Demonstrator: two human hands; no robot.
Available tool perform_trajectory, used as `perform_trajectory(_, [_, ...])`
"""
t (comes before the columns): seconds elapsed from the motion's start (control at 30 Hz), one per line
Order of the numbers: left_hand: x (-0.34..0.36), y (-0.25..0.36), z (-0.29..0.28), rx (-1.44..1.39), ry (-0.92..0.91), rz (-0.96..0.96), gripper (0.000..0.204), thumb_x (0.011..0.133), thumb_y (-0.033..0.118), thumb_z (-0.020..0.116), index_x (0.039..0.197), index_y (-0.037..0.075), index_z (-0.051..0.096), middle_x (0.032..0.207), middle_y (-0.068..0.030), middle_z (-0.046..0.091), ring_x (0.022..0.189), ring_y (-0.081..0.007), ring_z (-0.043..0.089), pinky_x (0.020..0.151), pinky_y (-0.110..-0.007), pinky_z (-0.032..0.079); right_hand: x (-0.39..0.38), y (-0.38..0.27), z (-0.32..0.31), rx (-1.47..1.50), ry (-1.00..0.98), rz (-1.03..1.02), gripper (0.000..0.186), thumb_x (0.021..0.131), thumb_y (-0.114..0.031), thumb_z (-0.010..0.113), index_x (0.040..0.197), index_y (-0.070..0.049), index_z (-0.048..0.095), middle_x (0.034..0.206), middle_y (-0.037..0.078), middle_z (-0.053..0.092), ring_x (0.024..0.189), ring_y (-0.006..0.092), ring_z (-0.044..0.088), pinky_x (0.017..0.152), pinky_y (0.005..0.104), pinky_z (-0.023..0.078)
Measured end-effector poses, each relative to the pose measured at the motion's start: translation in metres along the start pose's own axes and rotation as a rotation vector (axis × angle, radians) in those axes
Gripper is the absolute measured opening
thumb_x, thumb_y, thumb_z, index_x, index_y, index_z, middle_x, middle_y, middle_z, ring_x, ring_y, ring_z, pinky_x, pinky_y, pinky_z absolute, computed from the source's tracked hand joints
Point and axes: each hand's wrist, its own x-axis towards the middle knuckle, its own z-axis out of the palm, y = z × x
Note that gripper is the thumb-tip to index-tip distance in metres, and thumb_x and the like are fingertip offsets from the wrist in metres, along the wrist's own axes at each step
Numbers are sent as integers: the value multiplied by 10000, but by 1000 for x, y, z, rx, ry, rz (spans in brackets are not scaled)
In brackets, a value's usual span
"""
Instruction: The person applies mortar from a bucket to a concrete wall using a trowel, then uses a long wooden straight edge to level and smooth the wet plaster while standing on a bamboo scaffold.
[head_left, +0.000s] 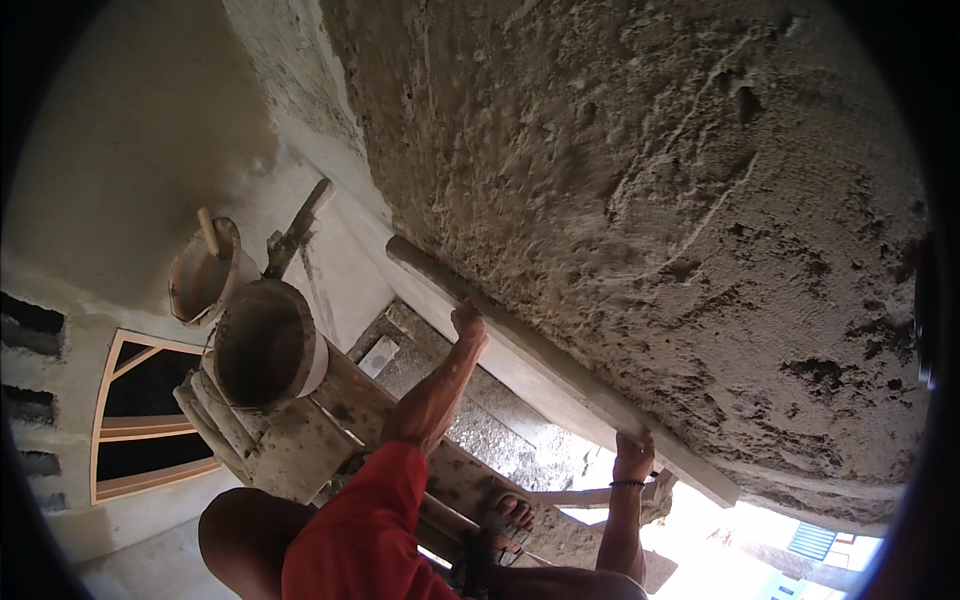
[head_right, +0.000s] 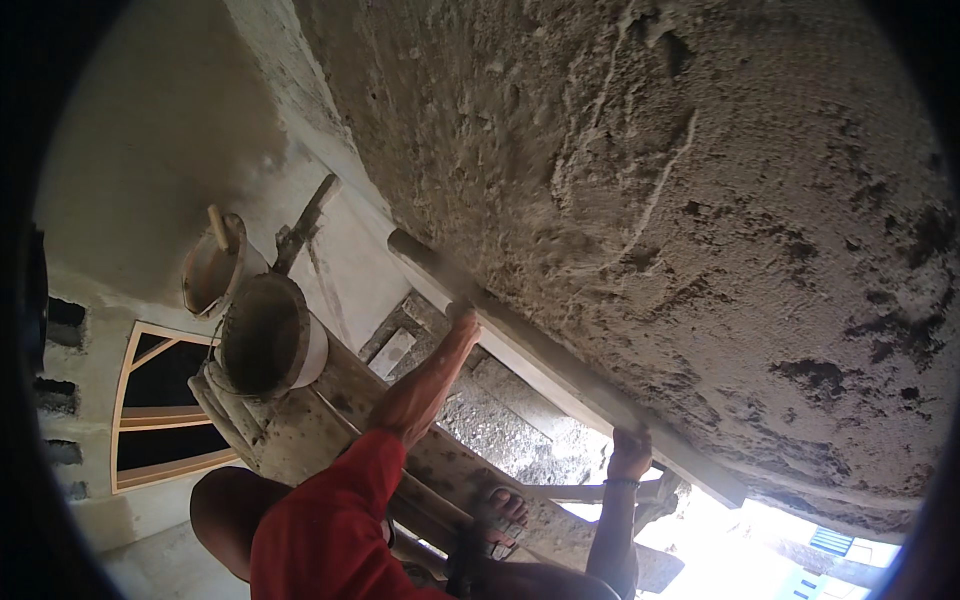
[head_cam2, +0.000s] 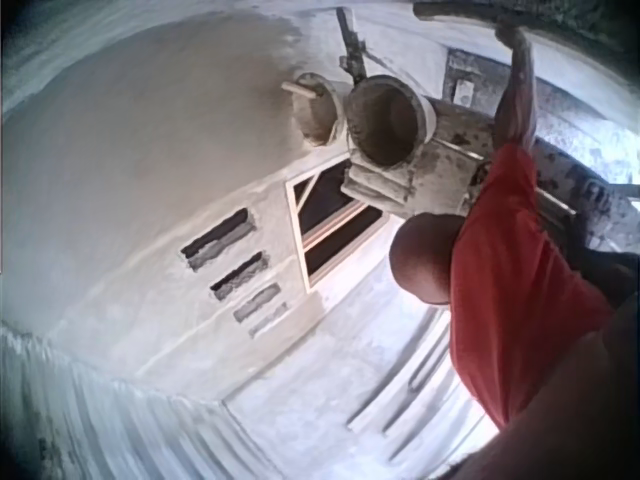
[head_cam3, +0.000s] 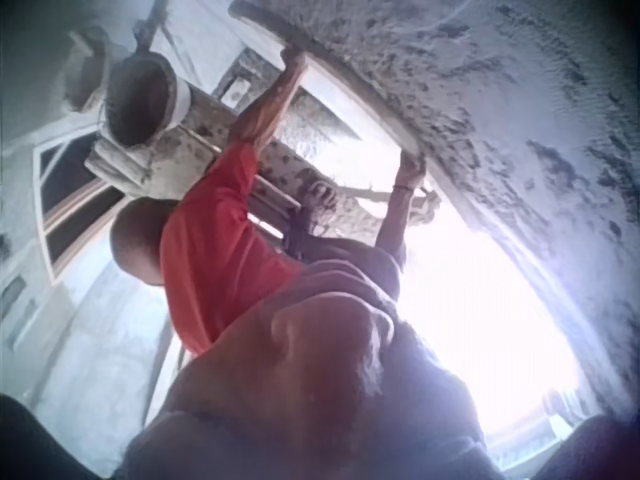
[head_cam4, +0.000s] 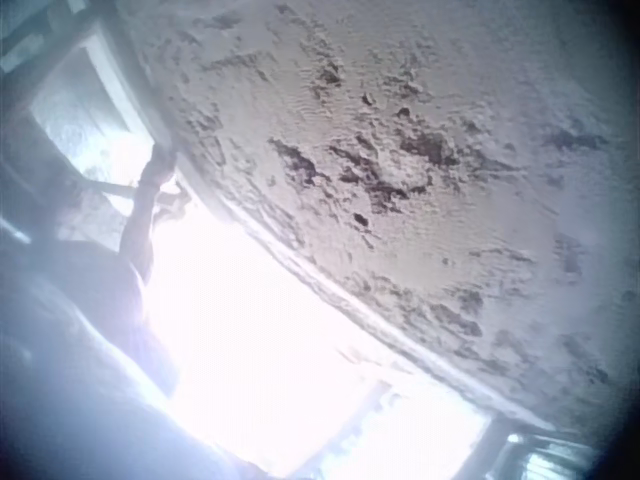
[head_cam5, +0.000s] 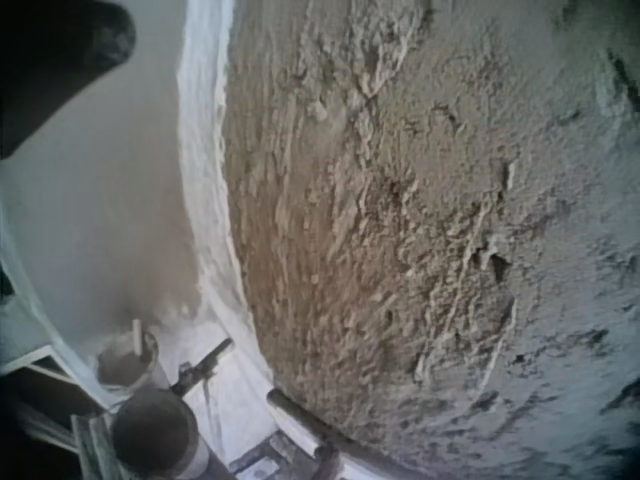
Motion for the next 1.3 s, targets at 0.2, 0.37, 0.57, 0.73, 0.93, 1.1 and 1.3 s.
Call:
perform_trajectory(0.2, [-6,41,1,126,12,103,360,914,341,548,861,-12,588,713,-44,530,627,-164,462,562,-362,425,-8,-32,15,564,108,251,364,932,-126,487,1253,40,449,996,159,616,849,228,619,780,317,533])
perform_trajectory(0.37, [-26,86,12,217,12,22,404,914,387,539,925,-13,486,728,-69,499,574,-195,453,478,-383,418,-10,-37,6,390,9,181,440,949,-266,444,1305,-8,419,1218,206,483,1097,321,510,944,447,459])
perform_trajectory(0.57, [-54,104,20,150,30,76,436,904,457,540,935,37,429,741,-65,454,555,-207,464,402,-358,425,-27,-101,13,791,127,293,375,914,-45,495,1264,64,415,1008,196,587,947,264,590,848,370,524])
perform_trajectory(0.73, [-102,135,43,201,61,28,446,889,496,548,890,71,415,741,-40,422,584,-198,451,422,-370,448,-18,-88,-21,644,62,206,349,916,-243,513,1205,-49,494,1211,184,486,1100,336,507,952,489,445])
perform_trajectory(0.93, [-131,152,53,187,54,90,442,879,503,565,841,97,394,705,-11,382,570,-161,396,430,-358,450,-21,-104,-37,583,100,191,333,899,-261,543,1162,-61,513,1196,173,501,1068,325,526,919,484,459])
perform_trajectory(1.1, [-166,175,65,156,-64,102,421,852,459,584,1046,98,484,973,-59,487,841,-216,486,630,-447,456,-14,-110,-71,402,26,98,327,899,-258,544,1175,-86,516,1175,156,523,1048,318,541,922,470,456])
perform_trajectory(1.3, [-213,204,83,128,-144,194,392,863,407,616,994,84,437,849,-37,467,679,-156,496,539,-363,497,-26,-146,-87,277,158,30,297,894,-247,564,1149,-96,556,1145,120,566,1026,290,564,918,443,455])
